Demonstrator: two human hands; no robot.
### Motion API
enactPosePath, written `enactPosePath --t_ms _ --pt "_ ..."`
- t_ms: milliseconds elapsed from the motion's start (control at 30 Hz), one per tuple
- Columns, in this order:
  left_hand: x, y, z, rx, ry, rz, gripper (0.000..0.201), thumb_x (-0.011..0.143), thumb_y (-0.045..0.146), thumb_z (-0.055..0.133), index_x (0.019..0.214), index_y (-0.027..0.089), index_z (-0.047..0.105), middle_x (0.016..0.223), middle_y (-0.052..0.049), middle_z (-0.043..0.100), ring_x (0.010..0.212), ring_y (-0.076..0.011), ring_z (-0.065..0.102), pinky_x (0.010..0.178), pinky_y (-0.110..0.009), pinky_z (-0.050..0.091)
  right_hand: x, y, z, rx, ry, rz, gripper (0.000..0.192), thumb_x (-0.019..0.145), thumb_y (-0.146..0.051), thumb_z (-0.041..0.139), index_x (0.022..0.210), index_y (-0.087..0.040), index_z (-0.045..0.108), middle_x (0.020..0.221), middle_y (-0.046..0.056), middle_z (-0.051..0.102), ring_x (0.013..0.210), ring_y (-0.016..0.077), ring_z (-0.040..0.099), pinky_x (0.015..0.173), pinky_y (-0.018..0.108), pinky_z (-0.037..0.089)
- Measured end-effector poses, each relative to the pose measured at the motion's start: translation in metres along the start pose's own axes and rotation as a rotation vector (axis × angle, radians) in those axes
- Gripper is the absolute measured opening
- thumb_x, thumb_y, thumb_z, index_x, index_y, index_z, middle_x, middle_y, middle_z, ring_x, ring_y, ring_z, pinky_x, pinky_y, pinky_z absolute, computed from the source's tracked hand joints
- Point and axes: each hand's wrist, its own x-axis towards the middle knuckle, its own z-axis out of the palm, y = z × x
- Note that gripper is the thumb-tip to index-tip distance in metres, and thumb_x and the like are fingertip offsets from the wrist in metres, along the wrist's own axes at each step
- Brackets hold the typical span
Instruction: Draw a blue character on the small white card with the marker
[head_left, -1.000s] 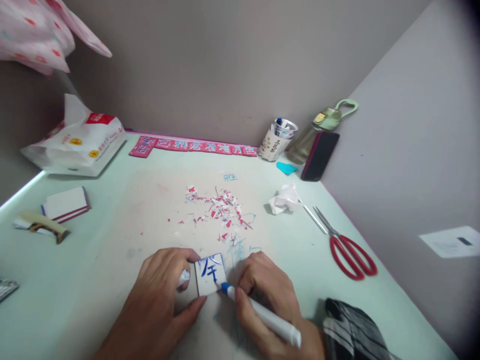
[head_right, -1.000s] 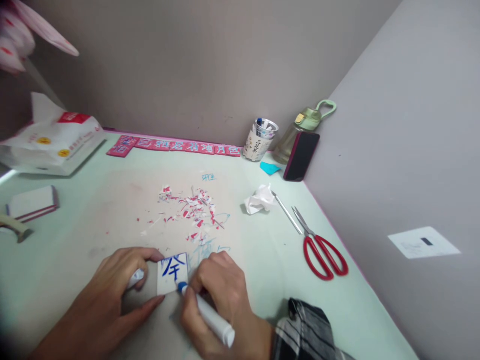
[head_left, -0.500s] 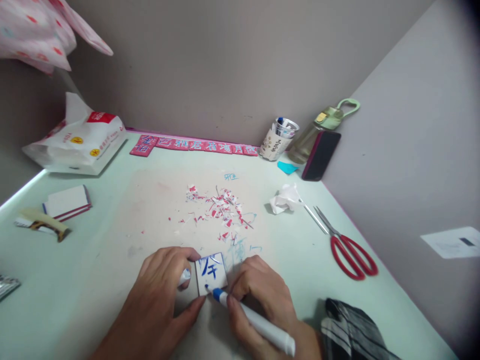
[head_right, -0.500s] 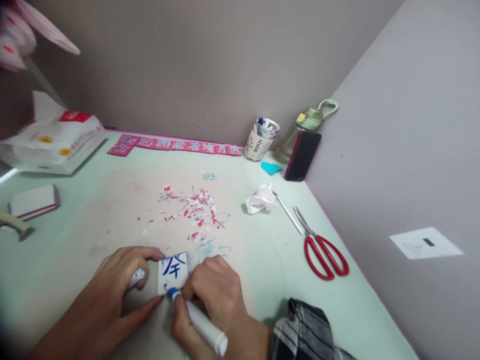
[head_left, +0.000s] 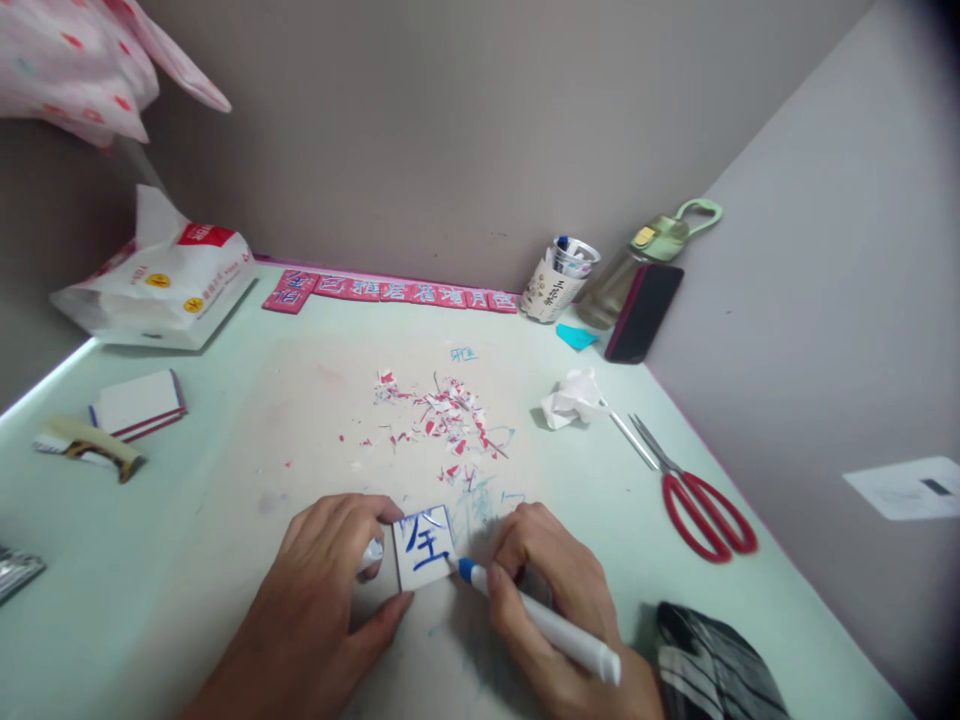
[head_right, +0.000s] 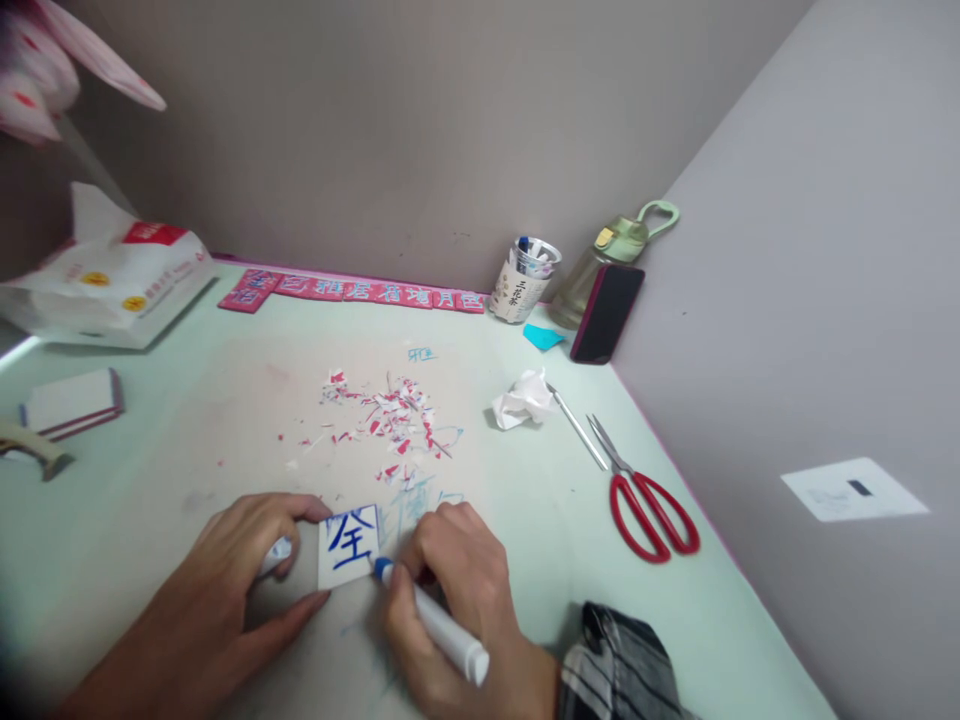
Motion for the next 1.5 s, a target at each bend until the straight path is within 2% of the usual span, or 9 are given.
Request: enactPosePath --t_ms 500,900,1100,1267,1500 --pt "0.0018 0.0002 0.0019 -0.001 -0.005 -0.004 0.029 0.084 0.027 0.061 0.111 0.03 0.05 0.118 -0.003 0.065 0.108 -0.0288 0.061 0.087 -0.044 0.052 0.0029 -0.0025 0.002 -0.006 0.059 -0.021 0.019 0.091 -0.01 0.051 0.077 -0.023 0.047 0.068 -0.002 0.054 0.063 0.0142 0.05 0.062 0.03 0.039" --pt "-0.0001 0.0003 -0.0009 -0.001 -0.032 0.002 0.031 0.086 0.028 0.062 0.114 0.029 0.049 0.12 -0.004 0.064 0.11 -0.0285 0.061 0.087 -0.043 0.053 0.0049 -0.0049 0.0028 -0.01 0.019 -0.005 0.019 0.09 -0.01 0.051 0.077 -0.023 0.046 0.067 -0.003 0.054 0.064 0.0145 0.051 0.062 0.029 0.04" --pt "0.0006 0.0005 -0.0017 0.005 -0.037 0.002 0.028 0.087 0.028 0.061 0.112 0.029 0.048 0.12 -0.004 0.064 0.11 -0.0278 0.061 0.087 -0.042 0.054 0.0036 -0.0061 0.0032 0.003 0.04 -0.046 0.018 0.088 -0.008 0.052 0.079 -0.023 0.048 0.067 -0.002 0.056 0.064 0.0145 0.052 0.062 0.029 0.041" --pt "-0.0002 0.0019 -0.0012 -0.022 -0.03 -0.021 0.029 0.086 0.028 0.062 0.112 0.029 0.05 0.121 -0.004 0.064 0.111 -0.0282 0.061 0.085 -0.041 0.054 0.0017 -0.0036 0.0058 0.02 0.006 -0.046 0.016 0.089 -0.008 0.054 0.082 -0.022 0.051 0.073 0.001 0.061 0.067 0.016 0.054 0.065 0.032 0.043" --pt "0.0011 0.0001 0.0004 -0.023 -0.001 -0.003 0.028 0.085 0.028 0.062 0.11 0.029 0.052 0.118 -0.004 0.065 0.108 -0.0277 0.062 0.084 -0.041 0.055 0.0045 -0.0047 0.0075 -0.001 -0.016 -0.043 0.015 0.089 -0.009 0.054 0.083 -0.022 0.05 0.073 0.0 0.06 0.068 0.0161 0.054 0.066 0.032 0.042"
